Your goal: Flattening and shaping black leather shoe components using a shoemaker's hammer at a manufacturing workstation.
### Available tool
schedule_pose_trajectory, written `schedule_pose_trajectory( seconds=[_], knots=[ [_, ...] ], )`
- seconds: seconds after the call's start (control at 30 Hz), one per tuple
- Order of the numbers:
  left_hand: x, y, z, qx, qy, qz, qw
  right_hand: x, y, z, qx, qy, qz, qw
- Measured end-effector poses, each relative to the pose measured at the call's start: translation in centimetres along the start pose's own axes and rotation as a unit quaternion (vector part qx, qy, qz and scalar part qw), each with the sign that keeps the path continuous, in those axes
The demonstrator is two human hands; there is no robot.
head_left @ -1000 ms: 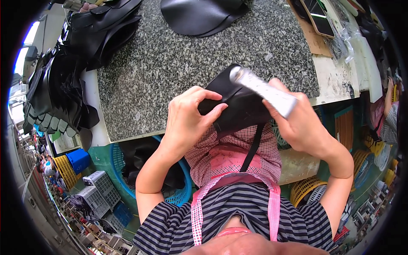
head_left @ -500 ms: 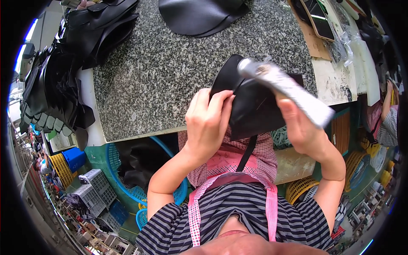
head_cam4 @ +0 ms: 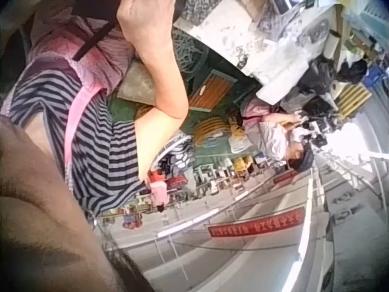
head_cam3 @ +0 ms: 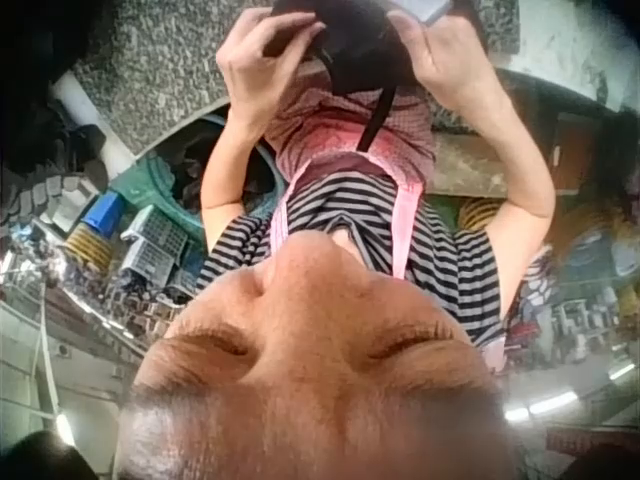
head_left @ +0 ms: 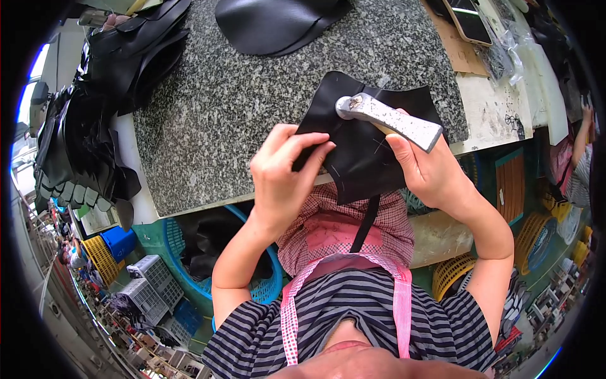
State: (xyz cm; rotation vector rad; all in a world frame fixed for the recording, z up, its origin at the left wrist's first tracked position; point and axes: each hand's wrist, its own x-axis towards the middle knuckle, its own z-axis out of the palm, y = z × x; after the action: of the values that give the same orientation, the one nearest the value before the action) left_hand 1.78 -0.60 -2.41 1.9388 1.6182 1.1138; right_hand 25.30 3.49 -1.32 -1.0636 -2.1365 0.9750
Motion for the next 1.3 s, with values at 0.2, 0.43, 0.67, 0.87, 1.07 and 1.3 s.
schedule_pose_trajectory(
  seconds=[0.2, 0.43, 0.67, 0.87, 1.07, 1.3],
  knots=[
    [1.0, -0.6, -1.1, -0.017, -0.067, -0.066, 0.995, 0.0, 0.1, -0.1, 0.011, -0.009, 0.024, 1.000],
    [1.4, -0.4, -1.3, -0.005, -0.087, -0.071, 0.994, 0.4, -0.7, -0.7, 0.023, -0.012, 0.019, 0.999],
    [1.9, -0.2, -1.5, -0.002, -0.105, -0.076, 0.992, 0.4, -3.3, -1.9, 0.004, 0.022, -0.073, 0.997],
    [2.3, -0.2, -2.1, -0.005, -0.125, -0.090, 0.988, 1.1, -3.8, -2.3, -0.027, -0.054, 0.068, 0.996],
    [1.3, -1.3, -2.0, -0.021, -0.103, -0.005, 0.994, -0.4, -2.5, -0.2, -0.024, -0.110, 0.097, 0.989],
    [1.2, -1.5, -3.0, -0.096, -0.135, -0.081, 0.983, 0.1, -3.2, -1.2, -0.003, -0.169, 0.161, 0.972]
  ],
)
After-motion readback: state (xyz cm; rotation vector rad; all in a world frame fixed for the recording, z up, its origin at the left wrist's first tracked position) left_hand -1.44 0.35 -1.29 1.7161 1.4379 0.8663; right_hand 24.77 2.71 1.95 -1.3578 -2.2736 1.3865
